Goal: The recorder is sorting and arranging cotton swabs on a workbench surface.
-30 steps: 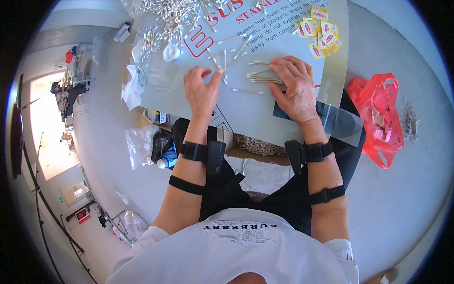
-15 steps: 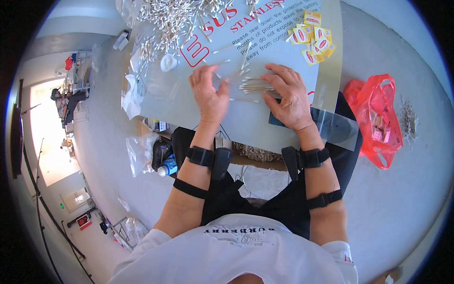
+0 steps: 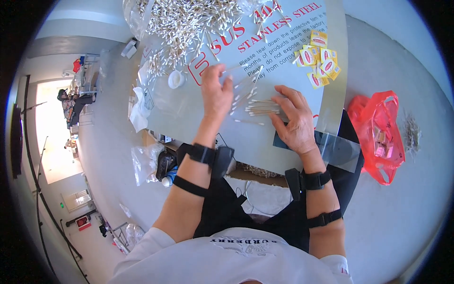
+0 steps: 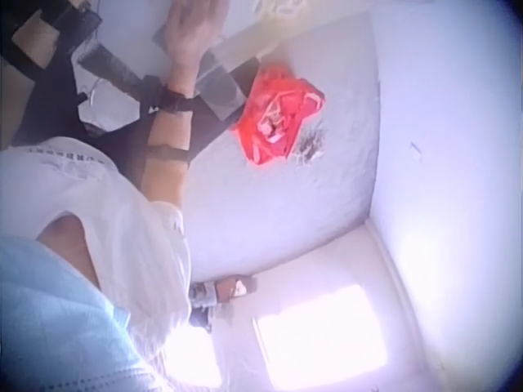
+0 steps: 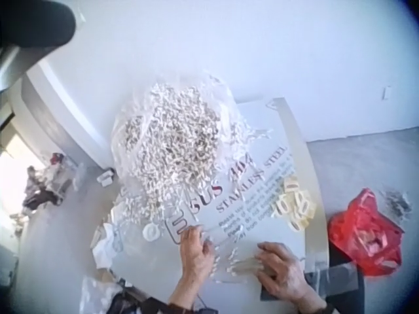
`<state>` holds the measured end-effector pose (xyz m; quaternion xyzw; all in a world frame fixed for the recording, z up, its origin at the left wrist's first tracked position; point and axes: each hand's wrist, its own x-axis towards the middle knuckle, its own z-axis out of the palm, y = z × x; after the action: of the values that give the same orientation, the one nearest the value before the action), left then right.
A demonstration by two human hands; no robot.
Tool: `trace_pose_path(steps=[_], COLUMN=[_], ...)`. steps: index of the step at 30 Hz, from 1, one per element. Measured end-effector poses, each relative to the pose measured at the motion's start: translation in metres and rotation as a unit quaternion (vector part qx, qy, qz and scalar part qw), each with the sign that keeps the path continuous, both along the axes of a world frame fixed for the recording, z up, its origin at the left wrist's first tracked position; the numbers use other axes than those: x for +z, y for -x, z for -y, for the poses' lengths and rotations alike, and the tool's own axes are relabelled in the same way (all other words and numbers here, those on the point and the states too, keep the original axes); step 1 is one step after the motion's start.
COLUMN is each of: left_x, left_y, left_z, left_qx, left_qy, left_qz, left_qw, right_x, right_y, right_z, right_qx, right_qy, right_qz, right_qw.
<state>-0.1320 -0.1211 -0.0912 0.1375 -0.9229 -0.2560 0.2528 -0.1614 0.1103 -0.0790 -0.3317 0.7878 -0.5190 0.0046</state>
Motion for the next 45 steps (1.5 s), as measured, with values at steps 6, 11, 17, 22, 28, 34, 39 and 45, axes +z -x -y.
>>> trace_pose_path(steps=[6, 11, 17, 22, 28, 34, 39, 45], left_x=[0.031, 0.025, 0.026, 0.031, 0.033, 0.022, 0.005, 0.015], left_y=[0.055, 0.048, 0.044, 0.096, 0.119, 0.094, 0.046, 0.045], left_z=[0.035, 0.03, 0.03, 0.102, 0.111, 0.082, 0.033, 0.071], left_qx=[0.198, 0.17, 0.008, -0.012, -0.107, -0.129, -0.153, 0.029], left_qy=[-0.009, 0.037, -0.065, 0.123, 0.192, 0.244, 0.191, 0.039], left_qz=[0.165, 0.225, 0.232, 0.102, 0.2, 0.147, 0.177, -0.005], left_qw=[0.966, 0.959, 0.97, 0.987, 0.955, 0.95, 0.953, 0.999], right_x=[-0.002, 0.003, 0.001, 0.003, 0.001, 0.001, 0.0, 0.006], right_y=[0.002, 0.003, 0.003, 0.003, 0.004, 0.005, 0.005, 0.003], right_z=[-0.002, 0.001, -0.003, 0.002, -0.002, -0.002, -0.001, 0.002], right_qx=[0.002, 0.003, 0.001, 0.01, 0.006, 0.009, 0.012, 0.013], right_qy=[-0.011, -0.016, -0.018, -0.007, -0.019, -0.02, -0.011, -0.006], right_qz=[0.004, 0.016, 0.015, 0.019, 0.021, 0.012, 0.01, 0.017], right_qw=[1.0, 1.0, 1.0, 1.0, 1.0, 1.0, 1.0, 1.0])
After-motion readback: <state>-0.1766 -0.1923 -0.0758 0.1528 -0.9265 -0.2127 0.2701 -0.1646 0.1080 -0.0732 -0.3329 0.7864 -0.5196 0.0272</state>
